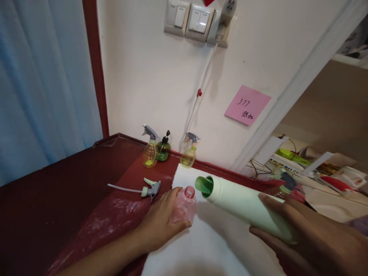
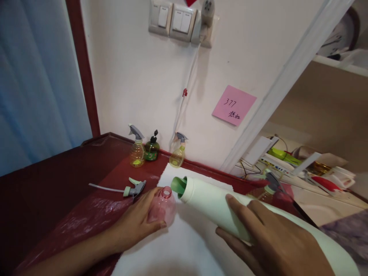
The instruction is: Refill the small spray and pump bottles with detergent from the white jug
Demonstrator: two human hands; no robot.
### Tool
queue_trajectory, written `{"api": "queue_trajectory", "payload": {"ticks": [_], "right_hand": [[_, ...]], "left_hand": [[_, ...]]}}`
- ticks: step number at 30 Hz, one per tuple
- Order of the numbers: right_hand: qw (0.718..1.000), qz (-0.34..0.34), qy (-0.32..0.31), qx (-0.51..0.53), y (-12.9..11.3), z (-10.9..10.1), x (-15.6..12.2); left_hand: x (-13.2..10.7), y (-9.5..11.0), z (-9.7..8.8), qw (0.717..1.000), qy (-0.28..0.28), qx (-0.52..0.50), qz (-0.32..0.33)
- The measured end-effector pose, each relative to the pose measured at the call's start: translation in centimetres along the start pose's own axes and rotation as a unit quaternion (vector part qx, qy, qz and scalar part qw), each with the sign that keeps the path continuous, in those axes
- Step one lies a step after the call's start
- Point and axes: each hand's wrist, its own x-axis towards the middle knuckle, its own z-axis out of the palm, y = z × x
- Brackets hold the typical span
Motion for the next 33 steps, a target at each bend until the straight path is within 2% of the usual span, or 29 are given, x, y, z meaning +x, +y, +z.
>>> {"api": "queue_trajectory", "payload": {"ticks": [2, 4, 7, 10, 13, 16, 18, 22, 25, 29, 33], "right_hand": [[0.998, 0.050, 0.011, 0.025, 0.4, 0.1, 0.3], [0.988, 0.128, 0.010, 0.086, 1.0, 0.3, 0.8], [0.947, 0.267, 0.015, 0.176, 1.6, 1.3, 1.6], [0.886, 0.386, 0.071, 0.245, 1.7, 3.2, 2.3], [0.795, 0.471, 0.151, 0.350, 1.1, 5.7, 2.9], [0.705, 0.518, 0.219, 0.432, 0.0, 8.6, 3.4], [0.680, 0.529, 0.242, 0.446, -0.9, 10.3, 3.7], [0.680, 0.527, 0.241, 0.449, -2.3, 12.7, 3.7], [0.694, 0.520, 0.226, 0.444, -2.6, 13.2, 3.3], [0.727, 0.506, 0.208, 0.414, -2.6, 12.0, 3.0], [0.774, 0.453, 0.295, 0.330, -4.7, 9.5, 3.2]], "left_hand": [[0.1, -0.2, 0.1, 1.000, 0.000, 0.002, 0.000], [0.1, -0.4, 0.2, 1.000, -0.001, 0.004, -0.003], [0.1, -0.4, 0.2, 1.000, -0.004, 0.010, -0.003], [0.1, -0.4, 0.1, 1.000, 0.002, 0.011, 0.001], [0.2, -0.5, 0.2, 1.000, 0.000, 0.009, -0.011], [0.3, -0.8, 0.2, 1.000, -0.007, 0.007, -0.018], [0.4, -0.9, 0.2, 1.000, -0.011, 0.005, -0.015], [0.5, -0.9, 0.0, 1.000, -0.020, -0.001, -0.025], [0.6, -0.6, 0.0, 0.999, -0.018, -0.005, -0.026], [0.6, -0.5, -0.2, 1.000, -0.017, 0.000, -0.012], [0.8, -0.8, -0.3, 1.000, -0.021, 0.015, -0.010]]}}
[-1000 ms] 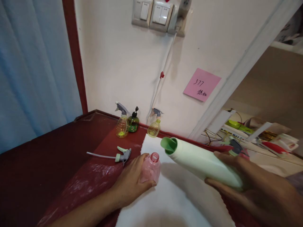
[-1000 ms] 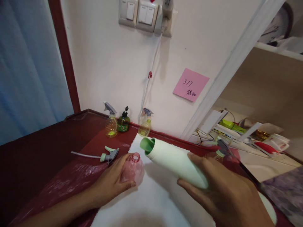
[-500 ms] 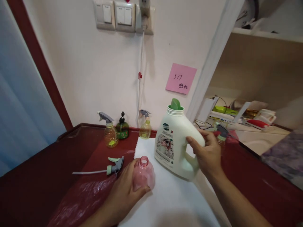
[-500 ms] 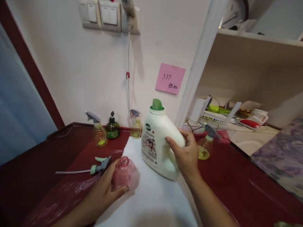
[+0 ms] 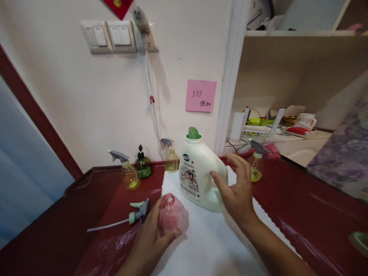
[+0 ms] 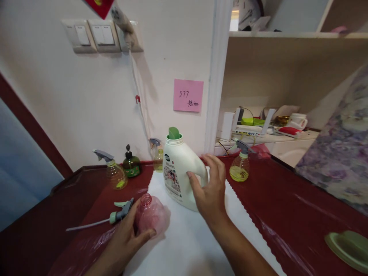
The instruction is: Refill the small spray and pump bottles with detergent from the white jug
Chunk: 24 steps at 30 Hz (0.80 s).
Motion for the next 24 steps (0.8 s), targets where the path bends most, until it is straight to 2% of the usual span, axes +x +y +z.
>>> {"api": "queue_trajectory", "payload": {"ticks": [2, 3, 6, 8, 12, 14, 16, 19, 24], "right_hand": [[0.999, -0.048, -0.008, 0.025, -1.5, 0.0, -1.6], [0.997, -0.040, -0.036, 0.051, -2.1, 0.2, -2.5], [0.982, 0.061, -0.132, 0.124, -3.0, 0.9, -4.8], [0.970, 0.111, -0.165, 0.143, -2.9, 1.3, -5.9], [0.945, 0.166, -0.238, 0.154, -2.3, 2.0, -7.4], [0.919, 0.210, -0.301, 0.147, -2.2, 2.6, -8.1], [0.894, 0.239, -0.355, 0.133, -2.2, 3.3, -8.8], [0.885, 0.229, -0.388, 0.120, -2.0, 4.2, -9.8], [0.898, 0.179, -0.386, 0.111, -1.7, 4.6, -10.7]], "left_hand": [[0.1, -0.2, -0.1, 1.000, -0.004, 0.005, 0.009], [0.1, -0.3, -0.3, 1.000, -0.007, 0.008, 0.013], [0.3, -0.4, -1.3, 0.999, -0.017, 0.024, 0.018], [0.6, -0.3, -2.8, 0.999, -0.022, 0.036, 0.021], [1.2, -0.3, -7.2, 0.994, -0.066, 0.069, 0.051], [1.5, -0.6, -9.0, 0.990, -0.055, 0.123, 0.040], [1.6, -1.2, -10.1, 0.980, -0.033, 0.194, 0.025], [1.5, -2.0, -10.2, 0.957, -0.040, 0.286, 0.014], [1.4, -2.3, -8.7, 0.930, -0.047, 0.365, -0.011]]}}
